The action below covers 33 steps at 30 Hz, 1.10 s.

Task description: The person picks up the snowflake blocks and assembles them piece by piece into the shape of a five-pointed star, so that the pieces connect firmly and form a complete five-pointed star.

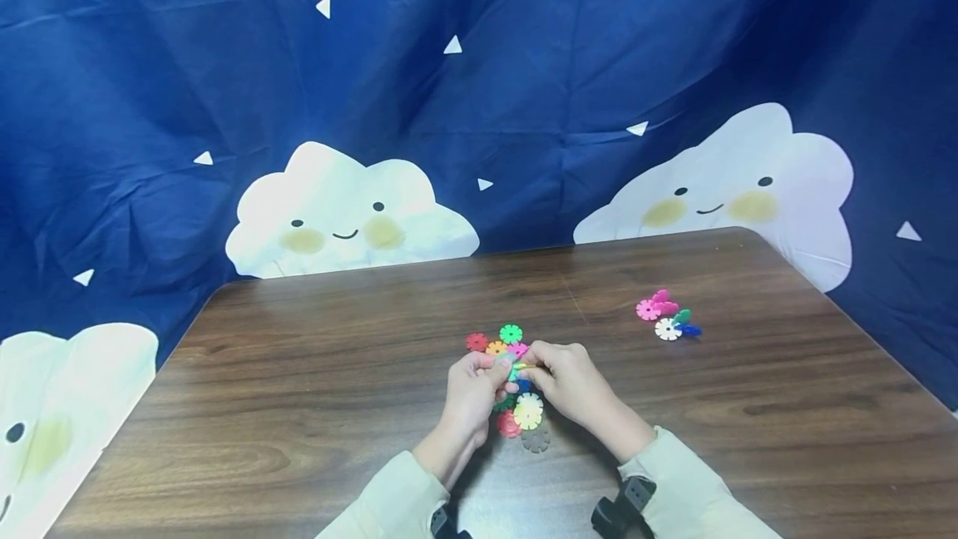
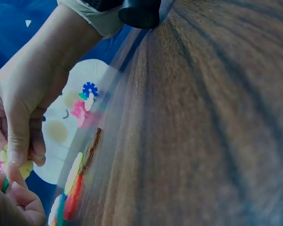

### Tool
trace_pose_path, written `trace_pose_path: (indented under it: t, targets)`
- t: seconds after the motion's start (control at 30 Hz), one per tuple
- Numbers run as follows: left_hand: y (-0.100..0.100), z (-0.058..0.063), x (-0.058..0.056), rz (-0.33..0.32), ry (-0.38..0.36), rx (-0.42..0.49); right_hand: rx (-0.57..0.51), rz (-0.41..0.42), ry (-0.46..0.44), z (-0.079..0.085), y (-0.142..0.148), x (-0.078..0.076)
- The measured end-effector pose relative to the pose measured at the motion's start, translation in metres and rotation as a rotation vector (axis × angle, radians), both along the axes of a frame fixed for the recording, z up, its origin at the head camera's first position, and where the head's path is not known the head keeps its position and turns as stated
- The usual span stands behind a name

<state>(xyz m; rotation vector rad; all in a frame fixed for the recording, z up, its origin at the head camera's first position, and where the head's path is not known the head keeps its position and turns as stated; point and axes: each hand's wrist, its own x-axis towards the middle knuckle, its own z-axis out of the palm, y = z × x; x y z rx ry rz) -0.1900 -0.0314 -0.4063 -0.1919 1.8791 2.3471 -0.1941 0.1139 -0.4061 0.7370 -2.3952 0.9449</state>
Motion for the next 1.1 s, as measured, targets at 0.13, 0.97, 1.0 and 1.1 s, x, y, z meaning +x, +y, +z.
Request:
trace_pose_path:
  t: [0.13, 0.97, 1.0, 1.1]
  targets:
    - [-0.002, 0.002, -0.001, -0.024, 0.020, 0.008, -0.033, -0.007, 0.002, 0.000, 0.001, -0.001]
    - [-0.036, -0.005, -0.010, -0.144, 0.145, -0.343, 0.126, -0.206, -0.239, 0.003, 0.089, 0.007]
    - [-0.037, -0.005, -0.010, -0.149, 0.150, -0.360, 0.130, -0.218, -0.251, 0.004, 0.095, 0.008]
    - [-0.040, -0.006, -0.011, -0.177, 0.173, -0.422, 0.143, -0.260, -0.285, 0.006, 0.110, 0.010]
